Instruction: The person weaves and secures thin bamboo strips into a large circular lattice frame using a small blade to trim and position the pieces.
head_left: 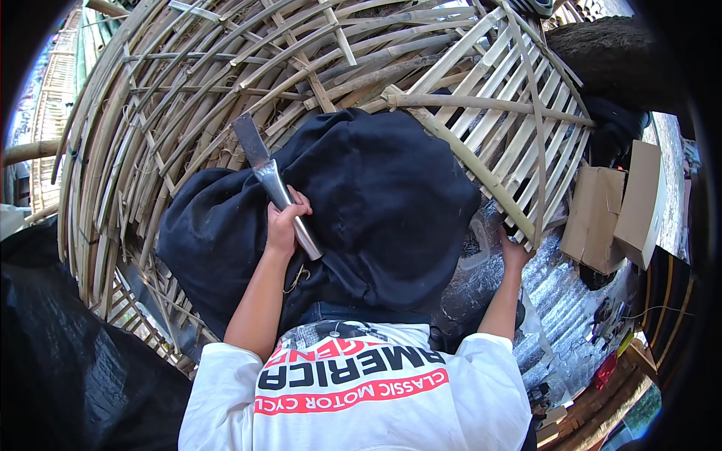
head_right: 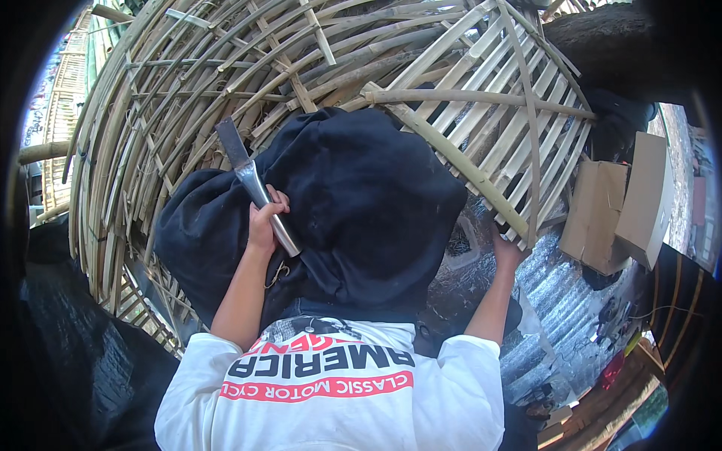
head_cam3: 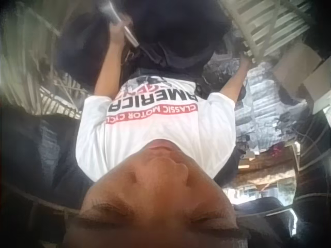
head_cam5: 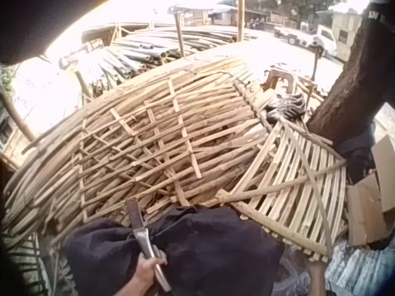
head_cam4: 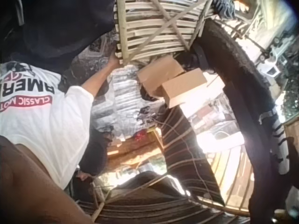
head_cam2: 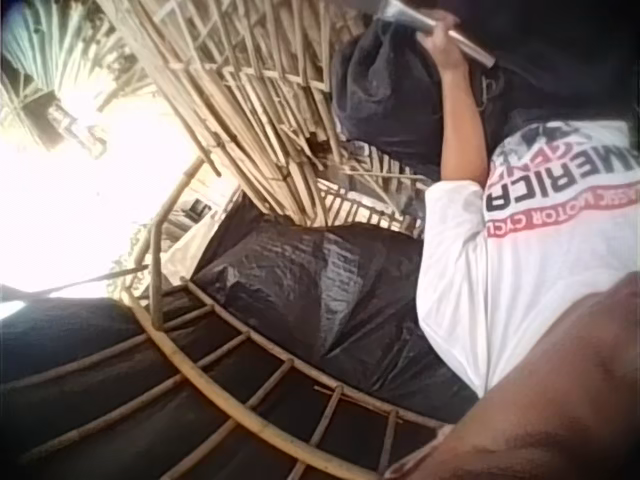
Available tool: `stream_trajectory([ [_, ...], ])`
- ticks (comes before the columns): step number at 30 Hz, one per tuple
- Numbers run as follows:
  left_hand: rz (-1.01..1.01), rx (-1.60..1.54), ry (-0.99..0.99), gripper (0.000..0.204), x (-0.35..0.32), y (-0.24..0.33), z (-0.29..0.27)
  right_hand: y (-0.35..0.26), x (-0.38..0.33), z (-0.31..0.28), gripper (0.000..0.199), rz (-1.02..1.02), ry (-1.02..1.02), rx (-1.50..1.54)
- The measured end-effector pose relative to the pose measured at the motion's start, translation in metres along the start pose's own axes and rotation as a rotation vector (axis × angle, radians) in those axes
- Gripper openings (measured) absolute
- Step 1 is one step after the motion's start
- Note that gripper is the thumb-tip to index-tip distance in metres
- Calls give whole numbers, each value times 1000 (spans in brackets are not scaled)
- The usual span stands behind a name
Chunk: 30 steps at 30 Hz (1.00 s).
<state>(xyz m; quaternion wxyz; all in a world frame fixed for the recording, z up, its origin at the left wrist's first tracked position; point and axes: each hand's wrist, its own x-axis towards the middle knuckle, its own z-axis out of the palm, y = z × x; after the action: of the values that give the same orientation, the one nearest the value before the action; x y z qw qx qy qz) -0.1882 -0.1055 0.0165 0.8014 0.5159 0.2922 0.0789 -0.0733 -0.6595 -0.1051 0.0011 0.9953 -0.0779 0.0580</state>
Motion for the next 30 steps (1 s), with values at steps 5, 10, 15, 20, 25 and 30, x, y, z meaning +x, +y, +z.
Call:
stream_trajectory([
  [5,-3,-3,-14,13,-1,3,5,-16,-20,-7,91,-15,49,68],
  [10,9,-6,-19,14,-1,2,3,-43,-35,-20,90,213,-63,65],
  [15,-14,-15,-19,15,0,1,2,-31,-47,-18,82,192,83,149],
  [20,-10,-30,-26,15,0,3,7,-13,-73,-61,78,241,-119,95],
  [25,1,-14,-39,15,1,2,2,-14,-98,-122,82,268,-752,-97],
  [30,7,-12,-57,17,3,0,0,-32,-111,-99,98,351,-473,210],
])
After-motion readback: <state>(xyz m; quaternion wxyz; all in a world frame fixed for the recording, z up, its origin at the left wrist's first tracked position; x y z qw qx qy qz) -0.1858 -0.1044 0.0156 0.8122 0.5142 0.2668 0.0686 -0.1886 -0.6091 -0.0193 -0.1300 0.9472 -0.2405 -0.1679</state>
